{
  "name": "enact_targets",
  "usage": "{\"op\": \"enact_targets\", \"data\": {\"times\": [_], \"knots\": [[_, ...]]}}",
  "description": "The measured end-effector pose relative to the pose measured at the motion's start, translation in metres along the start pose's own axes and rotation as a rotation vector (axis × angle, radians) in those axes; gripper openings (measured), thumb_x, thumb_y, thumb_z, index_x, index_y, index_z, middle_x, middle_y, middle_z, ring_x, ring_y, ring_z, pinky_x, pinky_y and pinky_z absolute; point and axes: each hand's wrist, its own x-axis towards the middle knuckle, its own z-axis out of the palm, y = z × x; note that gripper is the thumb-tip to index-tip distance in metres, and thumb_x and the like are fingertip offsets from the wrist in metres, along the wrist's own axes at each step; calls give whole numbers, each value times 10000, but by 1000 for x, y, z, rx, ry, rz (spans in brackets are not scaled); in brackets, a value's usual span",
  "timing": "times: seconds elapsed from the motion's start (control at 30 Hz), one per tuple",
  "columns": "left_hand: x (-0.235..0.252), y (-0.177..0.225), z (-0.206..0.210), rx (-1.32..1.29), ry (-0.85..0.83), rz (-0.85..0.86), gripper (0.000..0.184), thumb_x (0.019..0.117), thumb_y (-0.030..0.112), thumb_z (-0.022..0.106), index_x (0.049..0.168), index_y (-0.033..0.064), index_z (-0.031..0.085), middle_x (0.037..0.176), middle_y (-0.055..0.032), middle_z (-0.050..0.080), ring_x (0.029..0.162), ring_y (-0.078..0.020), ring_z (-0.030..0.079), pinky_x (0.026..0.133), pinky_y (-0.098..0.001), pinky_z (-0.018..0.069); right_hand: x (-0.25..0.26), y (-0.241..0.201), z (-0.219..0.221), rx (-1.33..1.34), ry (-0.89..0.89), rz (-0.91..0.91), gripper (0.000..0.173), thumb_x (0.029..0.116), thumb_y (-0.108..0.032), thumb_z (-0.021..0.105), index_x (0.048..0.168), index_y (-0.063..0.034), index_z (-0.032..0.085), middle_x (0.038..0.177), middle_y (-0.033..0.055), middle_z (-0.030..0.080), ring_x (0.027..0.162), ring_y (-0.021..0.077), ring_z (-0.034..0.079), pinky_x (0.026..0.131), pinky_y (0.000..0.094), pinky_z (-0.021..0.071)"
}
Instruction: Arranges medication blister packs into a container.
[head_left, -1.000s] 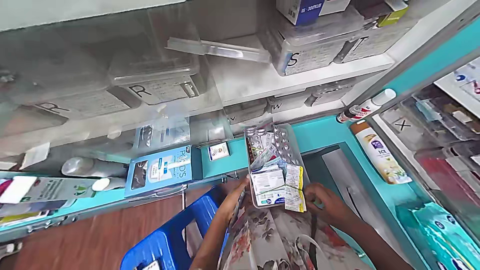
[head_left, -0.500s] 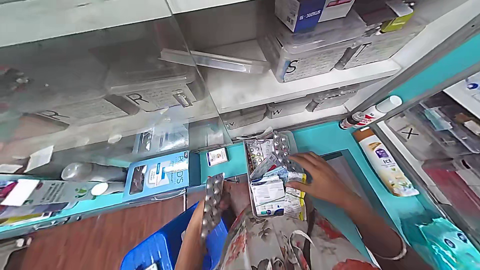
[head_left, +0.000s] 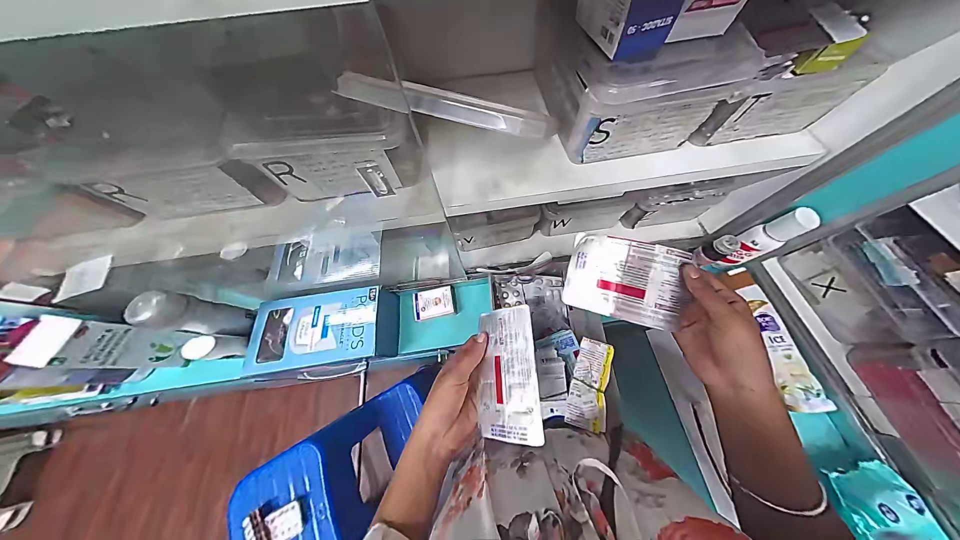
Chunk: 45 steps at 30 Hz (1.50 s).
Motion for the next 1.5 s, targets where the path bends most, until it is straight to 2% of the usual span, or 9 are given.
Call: {"op": "enact_targets", "data": {"times": [0.37, 0.53, 0.63, 0.77, 0.83, 0.9, 1.2, 1.37, 1.5], "knots": [[2, 8, 21, 36, -122, 11, 339, 1129, 217, 320, 1345, 34, 507, 1079, -144, 739, 919, -221, 759, 802, -357, 643, -9, -21, 18, -283, -270, -347, 203, 1056, -185, 530, 1079, -210, 730, 924, -136, 743, 826, -3, 704, 768, 199, 608], [1, 9, 23, 12, -138, 6, 345, 1129, 212, 316, 1367, 37, 494, 1094, -150, 735, 933, -228, 758, 811, -361, 641, -2, -27, 21, -534, -326, -689, 221, 1065, -283, 542, 1201, -245, 712, 1102, -165, 728, 982, -45, 673, 858, 165, 568], [3, 5, 22, -42, -164, -2, 443, 1137, 318, 238, 1393, 44, 473, 1119, -162, 727, 954, -241, 753, 820, -371, 638, -25, -16, 36, -882, -398, -1085, 160, 1064, -224, 552, 1147, -157, 671, 1006, 24, 691, 958, 107, 649, 867, 243, 525], [5, 2, 21, -51, -323, 47, 579, 1096, 505, 228, 1443, 77, 407, 1201, -125, 711, 1039, -222, 733, 879, -365, 621, -57, 33, 51, -1099, -802, -1316, 247, 1041, -117, 515, 1216, -169, 680, 981, 78, 693, 850, 236, 636, 794, 375, 497], [5, -1, 24, -28, -240, 111, 348, 1098, 191, 410, 1422, 64, 387, 1145, -130, 711, 986, -219, 741, 865, -374, 625, -60, 47, 49, -1073, -937, -1266, 231, 1065, -230, 524, 1202, -164, 699, 1025, 69, 699, 881, 217, 637, 821, 366, 489], [4, -3, 27, 29, -167, 146, 387, 1054, 35, 467, 1432, 36, 382, 1134, -132, 698, 971, -216, 733, 875, -386, 617, -58, 49, 47, -978, -919, -1122, 257, 1054, -336, 564, 1163, -162, 719, 1045, 45, 718, 935, 198, 657, 891, 356, 503], [0, -10, 34, 285, -114, 347, 494, 1020, 31, 547, 1457, -38, 325, 1146, -117, 684, 1024, -163, 707, 939, -348, 586, -40, 41, 72, -1407, -665, -1038, 168, 931, -33, 602, 970, -36, 765, 837, 114, 687, 791, 314, 663, 713, 449, 514], [0, -15, 31, 351, -183, 345, 701, 904, -70, 679, 1475, -37, 274, 1183, -125, 685, 1060, -167, 707, 950, -340, 590, -40, 43, 78, -1471, -740, -1066, 121, 887, -105, 668, 866, -9, 738, 793, 132, 671, 768, 328, 680, 651, 421, 556], [-1, -8, 24, 428, -250, 306, 653, 947, -51, 625, 1489, -38, 262, 1221, -115, 665, 1085, -147, 691, 973, -331, 575, -21, 40, 71, -1204, -887, -765, 176, 839, -208, 671, 842, -32, 667, 857, 141, 661, 841, 323, 673, 680, 434, 563]]}}
